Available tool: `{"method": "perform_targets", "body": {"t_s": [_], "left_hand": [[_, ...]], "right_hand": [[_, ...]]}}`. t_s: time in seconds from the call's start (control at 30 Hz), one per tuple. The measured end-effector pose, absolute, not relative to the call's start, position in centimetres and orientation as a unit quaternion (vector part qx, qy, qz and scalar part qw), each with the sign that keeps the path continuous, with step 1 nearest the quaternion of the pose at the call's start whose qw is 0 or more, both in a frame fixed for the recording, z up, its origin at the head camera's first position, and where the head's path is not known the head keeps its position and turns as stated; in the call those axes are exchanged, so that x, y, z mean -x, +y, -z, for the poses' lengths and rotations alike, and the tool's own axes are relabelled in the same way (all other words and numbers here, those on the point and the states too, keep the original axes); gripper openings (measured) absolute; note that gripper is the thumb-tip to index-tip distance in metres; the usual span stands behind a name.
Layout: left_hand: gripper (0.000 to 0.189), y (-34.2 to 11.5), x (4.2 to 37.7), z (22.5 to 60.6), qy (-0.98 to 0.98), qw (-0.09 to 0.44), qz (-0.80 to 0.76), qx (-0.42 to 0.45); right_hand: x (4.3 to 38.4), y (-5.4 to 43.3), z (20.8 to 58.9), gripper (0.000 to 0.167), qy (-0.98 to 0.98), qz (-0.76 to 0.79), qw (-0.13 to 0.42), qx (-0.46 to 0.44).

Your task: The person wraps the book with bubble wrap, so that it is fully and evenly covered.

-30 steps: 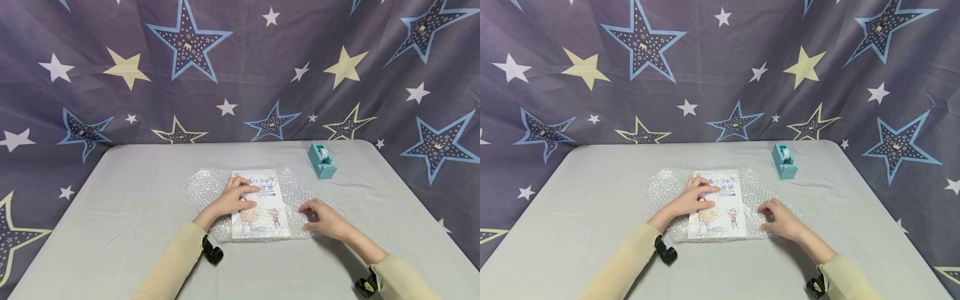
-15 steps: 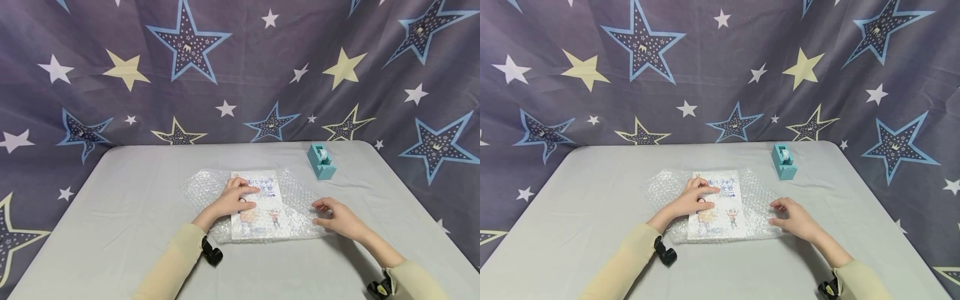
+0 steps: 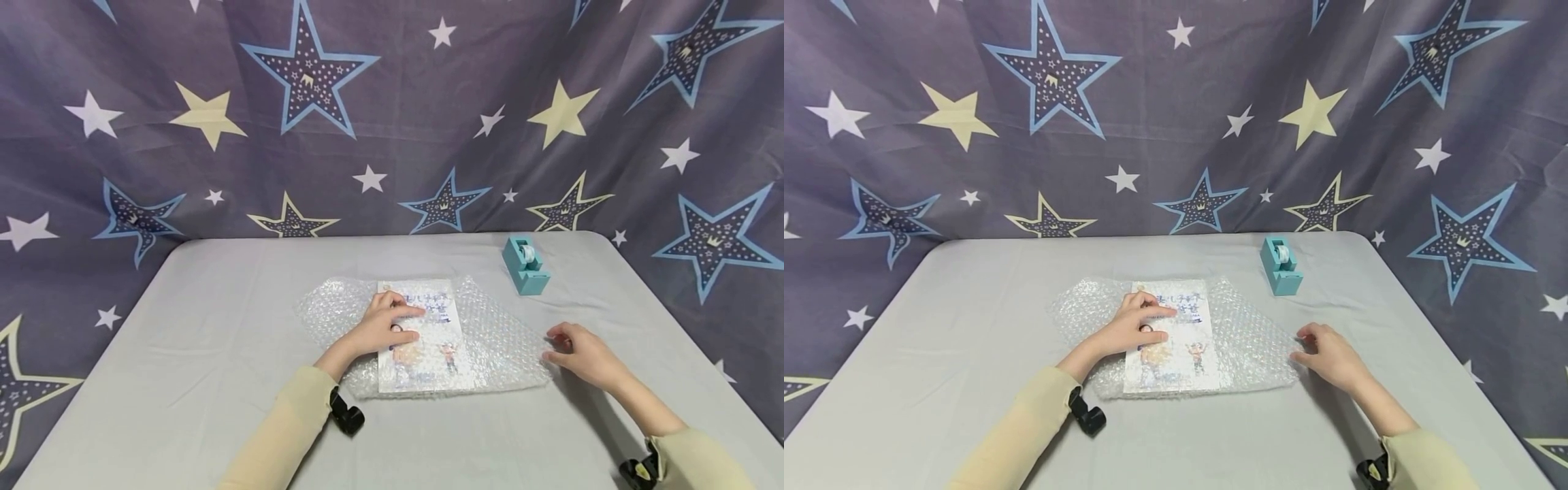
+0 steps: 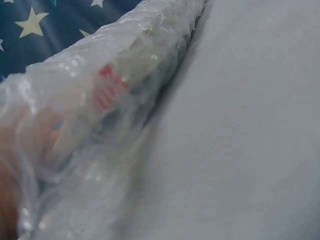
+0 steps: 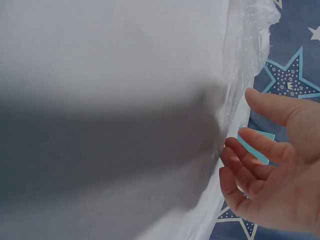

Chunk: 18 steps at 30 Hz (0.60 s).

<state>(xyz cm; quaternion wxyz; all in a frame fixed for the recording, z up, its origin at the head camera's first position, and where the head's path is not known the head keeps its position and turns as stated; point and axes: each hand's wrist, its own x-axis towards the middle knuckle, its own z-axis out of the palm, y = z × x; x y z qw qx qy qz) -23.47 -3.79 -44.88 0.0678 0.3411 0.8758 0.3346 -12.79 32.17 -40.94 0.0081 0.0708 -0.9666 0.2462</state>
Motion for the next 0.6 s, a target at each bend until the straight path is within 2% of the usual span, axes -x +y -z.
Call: {"method": "perform_targets", "body": {"t_s": [0.43,0.6], "left_hand": [[0.043,-3.74,23.54,45.00,0.876,0.068,-0.334,-0.341],[0.043,-3.76,23.50,45.05,0.876,0.063,-0.333,-0.343]], "right_hand": [[12.79,32.55,41.29,0.046,-0.963,-0.263,-0.054,-0.019],[12.75,32.28,40.73,0.044,-0.947,-0.315,-0.055,-0.013]]}}
